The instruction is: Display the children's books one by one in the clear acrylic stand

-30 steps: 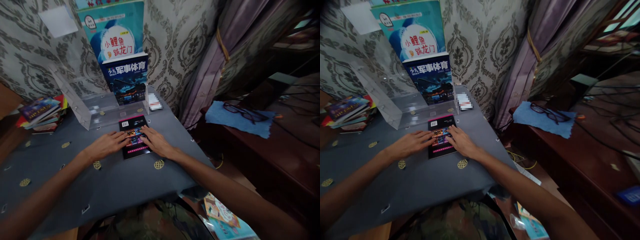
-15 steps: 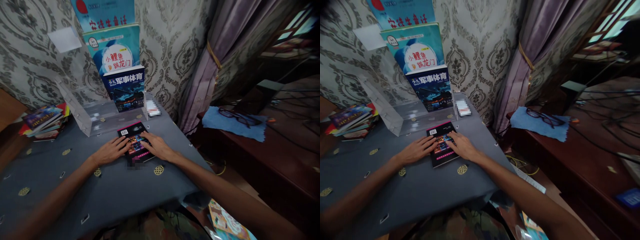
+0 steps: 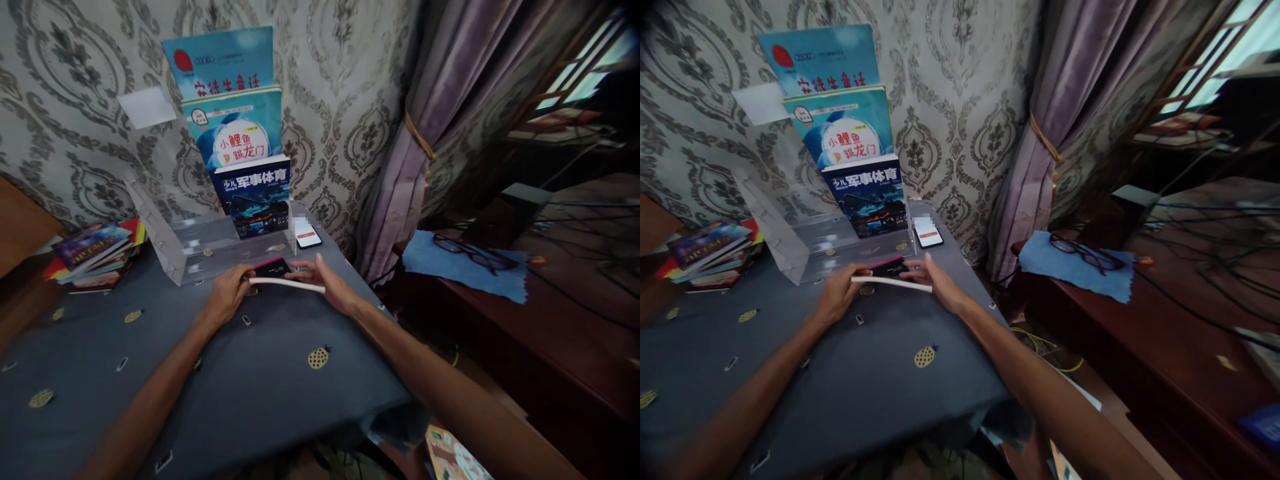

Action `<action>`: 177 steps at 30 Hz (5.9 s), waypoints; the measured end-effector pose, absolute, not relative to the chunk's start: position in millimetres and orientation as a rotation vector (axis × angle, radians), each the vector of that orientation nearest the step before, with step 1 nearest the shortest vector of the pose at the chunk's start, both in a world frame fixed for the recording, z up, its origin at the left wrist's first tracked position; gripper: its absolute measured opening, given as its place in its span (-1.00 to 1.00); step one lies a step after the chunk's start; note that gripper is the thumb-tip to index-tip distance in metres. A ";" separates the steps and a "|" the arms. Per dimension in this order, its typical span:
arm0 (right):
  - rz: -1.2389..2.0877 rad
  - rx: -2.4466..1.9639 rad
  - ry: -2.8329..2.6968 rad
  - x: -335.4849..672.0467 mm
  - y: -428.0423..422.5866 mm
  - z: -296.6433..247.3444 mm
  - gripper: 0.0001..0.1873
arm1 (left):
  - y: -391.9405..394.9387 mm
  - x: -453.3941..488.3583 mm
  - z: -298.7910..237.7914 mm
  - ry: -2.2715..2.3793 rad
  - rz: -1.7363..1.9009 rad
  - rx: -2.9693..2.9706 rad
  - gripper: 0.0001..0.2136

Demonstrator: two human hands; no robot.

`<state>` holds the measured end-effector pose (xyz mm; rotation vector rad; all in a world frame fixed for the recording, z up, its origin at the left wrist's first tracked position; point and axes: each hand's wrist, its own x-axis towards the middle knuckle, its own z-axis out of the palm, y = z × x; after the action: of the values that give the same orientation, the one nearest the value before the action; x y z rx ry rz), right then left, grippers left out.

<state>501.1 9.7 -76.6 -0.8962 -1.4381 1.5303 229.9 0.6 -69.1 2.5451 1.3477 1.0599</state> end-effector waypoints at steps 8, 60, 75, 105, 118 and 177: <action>1.386 -0.653 -1.174 477.2 28.1 -89.5 -0.45 | 27.1 237.2 -69.4 1.523 1.442 1.992 -0.68; 0.535 -0.884 -1.591 441.1 54.0 -98.7 -0.69 | 31.2 244.6 -90.8 1.569 1.591 1.738 -0.52; 0.488 -0.852 -1.609 443.2 48.7 -85.1 -0.68 | 25.9 243.2 -77.0 1.562 1.622 1.786 -0.57; 0.321 -0.736 -1.536 446.7 110.2 -17.9 -0.59 | 70.6 248.7 -2.2 1.748 1.694 2.236 -0.64; 0.192 -0.798 -1.574 449.1 123.9 -35.0 -0.71 | 74.0 245.9 -12.6 2.011 1.482 2.315 -0.66; 0.180 -0.791 -1.623 463.9 134.8 -19.2 -0.73 | 93.2 245.0 14.0 1.839 1.622 2.252 -0.79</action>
<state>463.9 134.8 -19.2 -0.7910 -1.6229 0.1799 245.0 93.2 14.0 2.2519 1.8395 1.6224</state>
